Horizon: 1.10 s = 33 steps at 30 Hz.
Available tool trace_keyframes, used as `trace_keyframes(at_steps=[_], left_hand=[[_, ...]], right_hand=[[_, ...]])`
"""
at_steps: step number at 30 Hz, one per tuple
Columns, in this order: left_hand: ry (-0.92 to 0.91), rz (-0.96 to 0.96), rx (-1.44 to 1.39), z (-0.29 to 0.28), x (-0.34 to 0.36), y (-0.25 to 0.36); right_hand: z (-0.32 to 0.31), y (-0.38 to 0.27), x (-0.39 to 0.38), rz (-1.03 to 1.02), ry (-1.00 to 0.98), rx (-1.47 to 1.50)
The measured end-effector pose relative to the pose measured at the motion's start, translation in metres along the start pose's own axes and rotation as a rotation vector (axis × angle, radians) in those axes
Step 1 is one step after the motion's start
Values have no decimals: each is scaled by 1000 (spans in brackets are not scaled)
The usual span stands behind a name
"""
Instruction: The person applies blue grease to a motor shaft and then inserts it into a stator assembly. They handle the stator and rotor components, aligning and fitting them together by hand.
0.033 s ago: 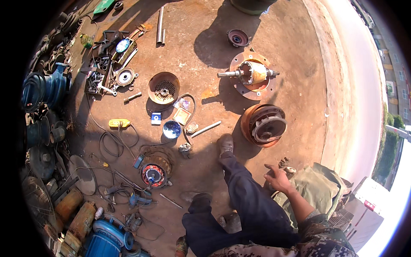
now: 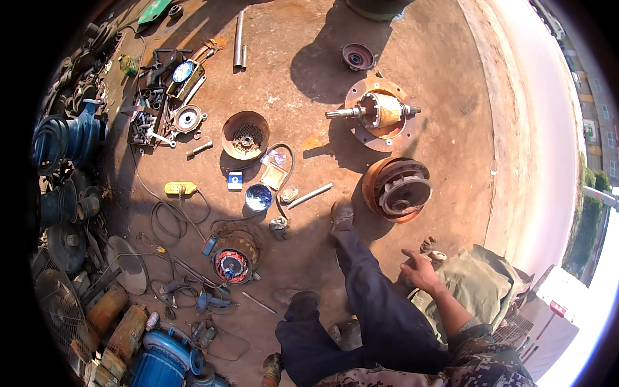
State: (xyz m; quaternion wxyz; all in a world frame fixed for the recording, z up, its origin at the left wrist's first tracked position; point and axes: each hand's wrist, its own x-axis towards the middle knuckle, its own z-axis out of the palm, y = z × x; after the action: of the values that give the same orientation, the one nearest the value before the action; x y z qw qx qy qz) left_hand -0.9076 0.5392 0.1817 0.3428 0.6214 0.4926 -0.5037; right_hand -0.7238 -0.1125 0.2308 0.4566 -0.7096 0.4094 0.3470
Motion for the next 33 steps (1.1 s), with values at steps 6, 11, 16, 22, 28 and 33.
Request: trace_keyframes(at_steps=[6,11,16,22,28,33], left_hand=[[148,-9,-298,38,-36,151],[97,247,-133,60,-38,347],[55,482,100,90,5,574],[-208,403,-6,176,19,859],[-196,508,362,344,85,1064],[-79,477,398,437,147,1221]], right_hand=[[-66,5,33,174,165,200],[-110,1,51,217,153,461],[-124,4,53,200,199,690],[-73,31,28,525,252,980],[-2,-24,-12,930,362,1189],[102,-89,-49,1079,203,1179]])
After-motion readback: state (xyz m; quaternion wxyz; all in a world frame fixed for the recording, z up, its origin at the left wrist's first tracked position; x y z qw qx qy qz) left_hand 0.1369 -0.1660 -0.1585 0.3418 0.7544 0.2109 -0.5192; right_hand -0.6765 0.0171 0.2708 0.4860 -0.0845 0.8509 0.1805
